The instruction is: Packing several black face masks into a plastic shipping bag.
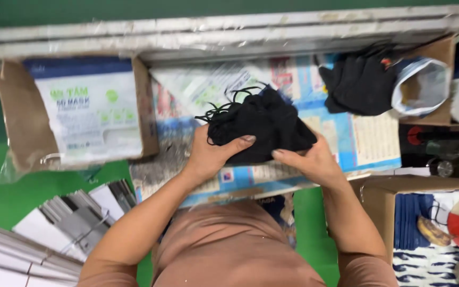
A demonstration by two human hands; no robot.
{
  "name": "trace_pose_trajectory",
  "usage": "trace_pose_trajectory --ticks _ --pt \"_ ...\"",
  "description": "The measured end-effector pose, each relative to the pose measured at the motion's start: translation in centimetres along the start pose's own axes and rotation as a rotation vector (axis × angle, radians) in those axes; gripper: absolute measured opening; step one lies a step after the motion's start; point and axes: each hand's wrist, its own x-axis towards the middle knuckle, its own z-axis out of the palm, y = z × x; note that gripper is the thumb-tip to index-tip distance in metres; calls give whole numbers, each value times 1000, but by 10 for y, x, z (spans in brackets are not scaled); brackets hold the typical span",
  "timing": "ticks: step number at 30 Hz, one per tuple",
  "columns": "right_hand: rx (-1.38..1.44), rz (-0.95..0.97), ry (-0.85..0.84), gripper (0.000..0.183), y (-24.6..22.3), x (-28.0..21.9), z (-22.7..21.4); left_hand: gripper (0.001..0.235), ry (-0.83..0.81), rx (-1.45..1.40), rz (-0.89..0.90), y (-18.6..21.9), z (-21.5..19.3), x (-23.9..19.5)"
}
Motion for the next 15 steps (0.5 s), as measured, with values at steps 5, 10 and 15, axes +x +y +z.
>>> trace_pose_trajectory --ticks 5,10,15 --pt "-205 -264 -44 89 2 -24 32 60 -92 630 452 5 -29 -28" --pt "-645 -288 18 71 49 -15 62 57 -115 756 609 -32 -34 -25" --pt "-84 -182 -150 78 -14 -61 34 64 -502 -229 -162 -14 -54 -30"
